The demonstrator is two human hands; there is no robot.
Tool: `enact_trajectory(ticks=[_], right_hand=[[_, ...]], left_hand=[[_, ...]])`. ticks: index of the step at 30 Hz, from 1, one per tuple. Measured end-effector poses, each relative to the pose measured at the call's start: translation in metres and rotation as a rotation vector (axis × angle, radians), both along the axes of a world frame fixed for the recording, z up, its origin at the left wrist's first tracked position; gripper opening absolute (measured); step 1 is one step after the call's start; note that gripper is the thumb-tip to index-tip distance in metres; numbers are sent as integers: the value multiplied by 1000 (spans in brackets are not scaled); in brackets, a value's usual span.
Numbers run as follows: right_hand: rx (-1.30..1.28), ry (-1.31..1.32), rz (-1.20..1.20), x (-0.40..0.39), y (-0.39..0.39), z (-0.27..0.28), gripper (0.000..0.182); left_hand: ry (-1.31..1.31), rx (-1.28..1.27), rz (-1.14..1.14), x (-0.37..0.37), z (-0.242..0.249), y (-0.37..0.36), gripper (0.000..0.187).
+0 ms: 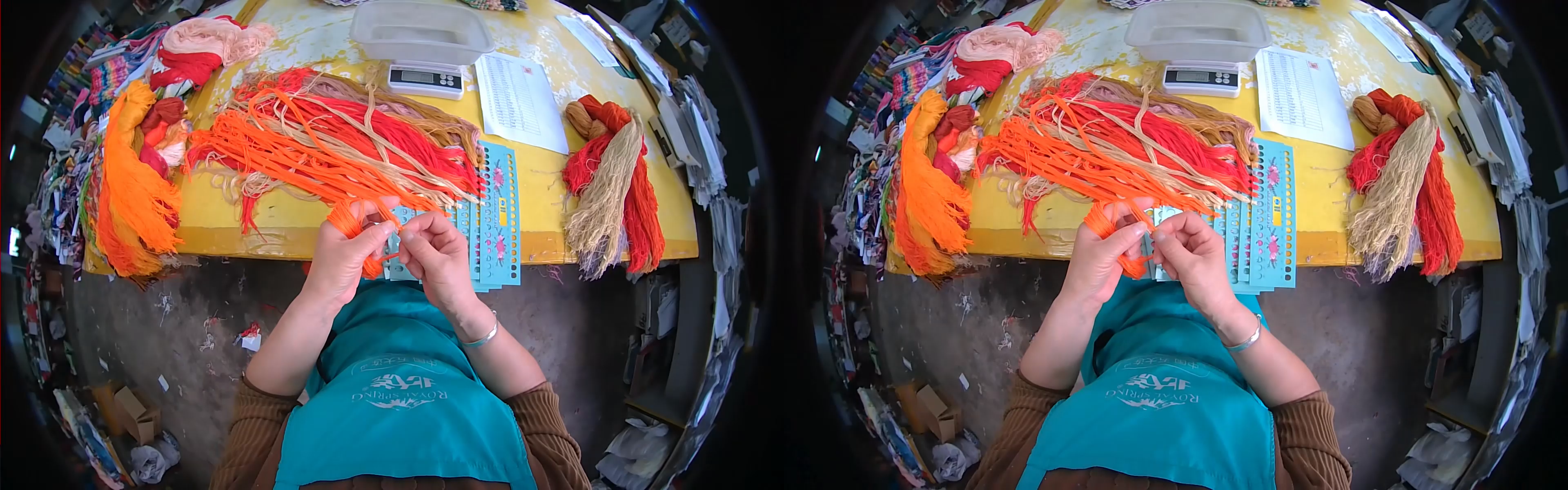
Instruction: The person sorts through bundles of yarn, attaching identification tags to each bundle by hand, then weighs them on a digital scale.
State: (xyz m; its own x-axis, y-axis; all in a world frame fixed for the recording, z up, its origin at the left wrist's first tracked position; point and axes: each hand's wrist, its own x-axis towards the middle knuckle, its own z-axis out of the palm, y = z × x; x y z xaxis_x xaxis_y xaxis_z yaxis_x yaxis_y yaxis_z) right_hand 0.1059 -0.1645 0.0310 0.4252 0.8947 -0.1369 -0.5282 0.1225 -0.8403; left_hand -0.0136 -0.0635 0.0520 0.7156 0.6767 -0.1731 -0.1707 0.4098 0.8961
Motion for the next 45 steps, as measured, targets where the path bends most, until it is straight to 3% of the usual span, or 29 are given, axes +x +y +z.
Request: enact_trajectory(ticks=[21,24,27,30,36,45], right_hand=[[-53,41,32,1,1,1,5],[-78,-130,55,0,6,11,9],[-66,-149,78,-1,10,5,13],[-58,-14,56,-11,14,17,9],[-52,53,23,-15,16,15,7],[-94,76,-115,-15,12,10,3]], left_hand=[[23,31,-6,1,0,-1,30],[-16,31,106,6,1,-4,34],[-180,-200,-95,6,4,-1,54],[-169,-175,-96,8,4,-4,53],[-113,-40,-104,8,-5,-3,51],[-186,-30,-129,6,-2,-3,45]])
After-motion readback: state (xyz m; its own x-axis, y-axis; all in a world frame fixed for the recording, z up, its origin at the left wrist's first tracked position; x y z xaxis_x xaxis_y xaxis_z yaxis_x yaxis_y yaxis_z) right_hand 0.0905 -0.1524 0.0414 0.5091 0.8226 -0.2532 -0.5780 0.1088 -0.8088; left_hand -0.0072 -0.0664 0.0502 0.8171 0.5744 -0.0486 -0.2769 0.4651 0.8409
